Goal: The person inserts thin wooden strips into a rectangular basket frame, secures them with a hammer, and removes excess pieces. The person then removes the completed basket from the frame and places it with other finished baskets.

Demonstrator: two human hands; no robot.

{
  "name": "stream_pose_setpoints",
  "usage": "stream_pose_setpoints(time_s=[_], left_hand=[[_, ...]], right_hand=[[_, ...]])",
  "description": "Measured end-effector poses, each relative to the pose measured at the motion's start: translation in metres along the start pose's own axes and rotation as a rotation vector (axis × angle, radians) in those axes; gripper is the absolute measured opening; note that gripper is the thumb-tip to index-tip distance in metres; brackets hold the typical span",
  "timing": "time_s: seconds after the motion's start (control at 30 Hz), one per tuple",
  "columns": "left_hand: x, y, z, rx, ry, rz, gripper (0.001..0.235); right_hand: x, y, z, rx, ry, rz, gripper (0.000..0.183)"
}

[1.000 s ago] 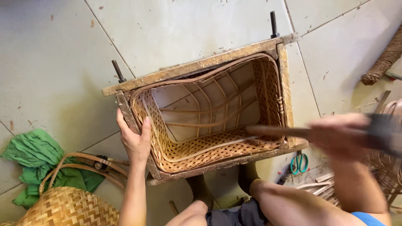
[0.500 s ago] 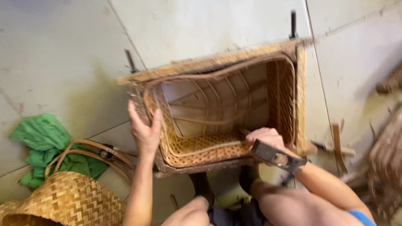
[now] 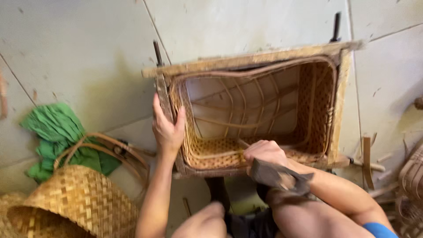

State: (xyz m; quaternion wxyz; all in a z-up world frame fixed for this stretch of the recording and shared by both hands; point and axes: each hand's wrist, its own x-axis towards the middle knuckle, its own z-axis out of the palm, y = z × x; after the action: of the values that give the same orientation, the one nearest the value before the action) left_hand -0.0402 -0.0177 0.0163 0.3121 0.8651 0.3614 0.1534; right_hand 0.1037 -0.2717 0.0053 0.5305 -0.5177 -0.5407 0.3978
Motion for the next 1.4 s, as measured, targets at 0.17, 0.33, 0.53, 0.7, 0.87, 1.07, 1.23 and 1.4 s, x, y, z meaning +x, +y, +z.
stream_pose_setpoints(time_s=[0.17,0.33,0.53,0.7,0.87,1.07,1.23,1.4], left_hand=[[-0.003,0.015,-0.007,-0.199,-0.236,-0.548,0.072],[0.005,0.008,0.001,-0.077,-0.087,-0.321,0.073],[-0.013,-0.01,0.008,-0.088,0.005,-0.115,0.075],[-0.015,-0.006,0.01,-0.088,0.035,-0.071,0.074],[-0.009,-0.013,0.009,-0.144,0.093,0.0,0.057],[-0.026,-0.03,0.03,-0.121,-0.01,-0.201,0.062],[-0.013,-0.02,0.021,-0.08,0.047,-0.15,0.068],[-0.008,-0.025,0.024,-0.017,0.093,-0.069,0.063]], right_hand=[[0.015,-0.001,0.022,0.217,0.133,-0.095,0.022],[0.034,0.007,0.03,0.123,0.112,-0.095,0.017],[0.056,0.014,0.063,-0.054,0.209,-0.034,0.015],[0.057,0.012,0.089,-0.459,0.208,0.155,0.015],[0.078,0.026,0.097,-0.2,0.389,0.058,0.019],[0.102,0.067,0.078,0.33,0.732,0.099,0.023],[0.135,0.09,0.052,0.519,0.827,-0.049,0.028],[0.1,0.101,0.091,-0.563,0.449,0.193,0.016]])
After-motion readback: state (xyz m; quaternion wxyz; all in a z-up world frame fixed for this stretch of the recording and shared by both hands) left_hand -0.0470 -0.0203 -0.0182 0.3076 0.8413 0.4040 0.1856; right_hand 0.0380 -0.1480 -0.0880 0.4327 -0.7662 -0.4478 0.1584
